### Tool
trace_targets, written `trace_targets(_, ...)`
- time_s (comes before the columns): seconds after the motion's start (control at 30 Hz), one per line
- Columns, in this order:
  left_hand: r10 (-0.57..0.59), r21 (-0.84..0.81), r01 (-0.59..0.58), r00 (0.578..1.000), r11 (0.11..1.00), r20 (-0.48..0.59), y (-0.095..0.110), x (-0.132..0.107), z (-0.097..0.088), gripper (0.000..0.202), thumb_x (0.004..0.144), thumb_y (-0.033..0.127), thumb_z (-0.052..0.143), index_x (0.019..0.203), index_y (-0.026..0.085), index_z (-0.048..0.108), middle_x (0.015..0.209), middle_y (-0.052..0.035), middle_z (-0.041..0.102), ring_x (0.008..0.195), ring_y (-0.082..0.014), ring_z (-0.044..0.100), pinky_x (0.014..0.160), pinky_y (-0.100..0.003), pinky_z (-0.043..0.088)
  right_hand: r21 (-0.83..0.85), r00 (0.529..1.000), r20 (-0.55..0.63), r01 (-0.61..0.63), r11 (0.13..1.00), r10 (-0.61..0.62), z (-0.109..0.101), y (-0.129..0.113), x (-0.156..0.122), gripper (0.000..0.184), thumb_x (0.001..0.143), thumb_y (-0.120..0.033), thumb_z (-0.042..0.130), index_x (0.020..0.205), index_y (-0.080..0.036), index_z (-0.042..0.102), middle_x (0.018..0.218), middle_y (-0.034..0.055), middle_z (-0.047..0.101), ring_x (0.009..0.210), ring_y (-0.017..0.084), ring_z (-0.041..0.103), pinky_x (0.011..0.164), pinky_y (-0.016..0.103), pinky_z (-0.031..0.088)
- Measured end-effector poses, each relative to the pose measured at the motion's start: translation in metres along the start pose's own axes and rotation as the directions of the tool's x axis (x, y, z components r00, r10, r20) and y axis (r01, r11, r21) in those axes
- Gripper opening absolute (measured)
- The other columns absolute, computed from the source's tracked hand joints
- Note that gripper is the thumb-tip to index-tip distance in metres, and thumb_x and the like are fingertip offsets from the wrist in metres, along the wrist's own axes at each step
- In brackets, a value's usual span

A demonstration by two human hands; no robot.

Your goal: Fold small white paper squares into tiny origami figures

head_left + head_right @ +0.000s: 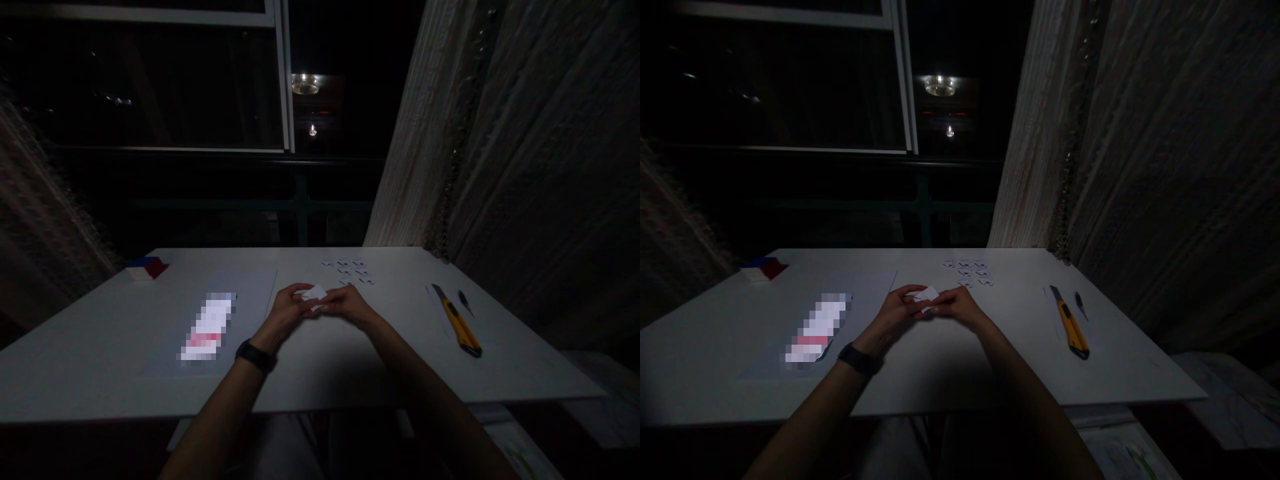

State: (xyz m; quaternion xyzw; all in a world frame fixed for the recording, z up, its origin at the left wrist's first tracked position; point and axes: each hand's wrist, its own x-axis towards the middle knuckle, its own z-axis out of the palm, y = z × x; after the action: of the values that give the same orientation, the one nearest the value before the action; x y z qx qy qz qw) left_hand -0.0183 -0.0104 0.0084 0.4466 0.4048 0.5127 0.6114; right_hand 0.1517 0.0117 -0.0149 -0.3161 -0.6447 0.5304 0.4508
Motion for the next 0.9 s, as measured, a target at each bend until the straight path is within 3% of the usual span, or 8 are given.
trace_targets(0.13,0.047,0.021,-0.046,0.997,0.999,-0.058,-0.0012,0.0012,0.0027,0.048,0.048,0.015,0.079,0.091,0.008,0.059,0.067,-0.0065,0.065,0.053,-0.0149,0.061,0.05,-0.026,0.051,0.007,0.998,-0.07,0.007,1.0,-0.006,0.0016,-0.0007,0.0001,0.028,0.047,-0.028,0.077,0.072,-0.017,0.071,0.078,0.0046,0.069,0.07,0.018,0.062,0.069,0.033,0.048)
trace_targets(0.33,0.077,0.048,-0.076,0.997,0.996,-0.024,-0.0004,0.0007,0.0016,0.047,0.05,0.015,0.078,0.092,0.008,0.059,0.07,-0.008,0.066,0.054,-0.0149,0.061,0.05,-0.026,0.052,-0.005,0.993,-0.116,-0.015,1.0,0.014,0.0022,-0.0049,-0.0005,0.032,0.043,-0.028,0.078,0.071,-0.015,0.071,0.069,0.0049,0.068,0.065,0.018,0.062,0.065,0.034,0.049)
trace_targets(0.63,-0.007,0.043,0.005,0.998,0.999,0.061,0.0001,-0.001,-0.003,0.039,0.05,0.015,0.078,0.084,0.008,0.061,0.071,-0.0094,0.066,0.056,-0.0167,0.063,0.049,-0.025,0.053,-0.023,0.998,-0.051,-0.027,0.999,0.025,0.0014,-0.0056,-0.0004,0.026,0.043,-0.026,0.079,0.065,-0.015,0.07,0.07,0.0044,0.068,0.065,0.018,0.062,0.065,0.032,0.049)
trace_targets(0.9,0.007,0.079,-0.016,0.993,0.997,0.118,0.0011,-0.0016,-0.0011,0.035,0.064,0.033,0.07,0.087,0.007,0.063,0.073,-0.0112,0.066,0.059,-0.0173,0.063,0.053,-0.028,0.054,-0.014,0.997,-0.073,-0.027,1.0,0.026,0.0008,-0.0065,-0.0009,0.024,0.044,-0.024,0.079,0.063,-0.015,0.069,0.076,0.0054,0.068,0.067,0.018,0.062,0.066,0.032,0.049)
